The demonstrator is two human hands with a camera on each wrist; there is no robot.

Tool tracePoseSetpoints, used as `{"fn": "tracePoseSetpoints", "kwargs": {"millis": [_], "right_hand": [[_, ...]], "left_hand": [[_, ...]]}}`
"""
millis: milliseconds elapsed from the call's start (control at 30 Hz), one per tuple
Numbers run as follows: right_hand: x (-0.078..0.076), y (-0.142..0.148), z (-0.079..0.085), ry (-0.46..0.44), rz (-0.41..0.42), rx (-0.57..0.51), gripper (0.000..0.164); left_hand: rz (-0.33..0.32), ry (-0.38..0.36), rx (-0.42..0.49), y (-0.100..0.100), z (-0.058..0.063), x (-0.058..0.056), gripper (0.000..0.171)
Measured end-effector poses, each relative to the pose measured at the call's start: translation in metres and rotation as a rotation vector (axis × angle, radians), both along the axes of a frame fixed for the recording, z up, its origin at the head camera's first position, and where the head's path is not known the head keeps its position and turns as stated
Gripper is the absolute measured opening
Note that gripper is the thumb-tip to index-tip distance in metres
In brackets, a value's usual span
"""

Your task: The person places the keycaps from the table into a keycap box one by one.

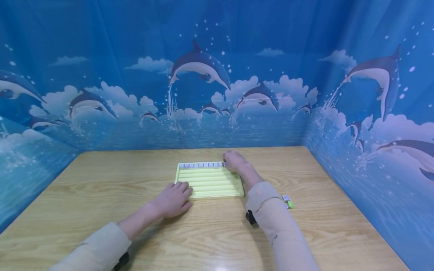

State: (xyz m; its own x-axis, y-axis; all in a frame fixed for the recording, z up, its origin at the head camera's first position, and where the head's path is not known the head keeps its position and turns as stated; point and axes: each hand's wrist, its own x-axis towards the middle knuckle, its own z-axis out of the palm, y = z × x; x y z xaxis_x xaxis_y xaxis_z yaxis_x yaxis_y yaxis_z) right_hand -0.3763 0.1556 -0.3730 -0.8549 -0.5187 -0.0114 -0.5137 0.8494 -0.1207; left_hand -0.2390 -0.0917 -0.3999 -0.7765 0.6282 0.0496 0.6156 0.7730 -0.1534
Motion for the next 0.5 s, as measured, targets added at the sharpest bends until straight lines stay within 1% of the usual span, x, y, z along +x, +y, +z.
{"fn": "tracePoseSetpoints", "kwargs": {"millis": [67, 167, 300, 500], "right_hand": [[-0.0008, 0.0, -0.0005, 0.011, 0.012, 0.003, 0.006], [-0.0015, 0.0004, -0.0006, 0.031, 0.031, 0.009, 0.008], [-0.0017, 0.0008, -0.0002, 0.026, 0.035, 0.018, 0.012], [-0.001, 0.0005, 0.0005, -0.003, 0.018, 0.019, 0.014]], "left_hand": [[0.003, -0.006, 0.002, 0.0003, 0.0001, 0.0001, 0.045], [0.008, -0.012, 0.005, 0.0007, 0.0003, -0.0002, 0.046], [0.012, -0.018, 0.003, 0.0005, 0.0002, -0.0007, 0.047], [0.013, -0.019, -0.004, 0.0002, -0.0004, -0.0013, 0.048]]}}
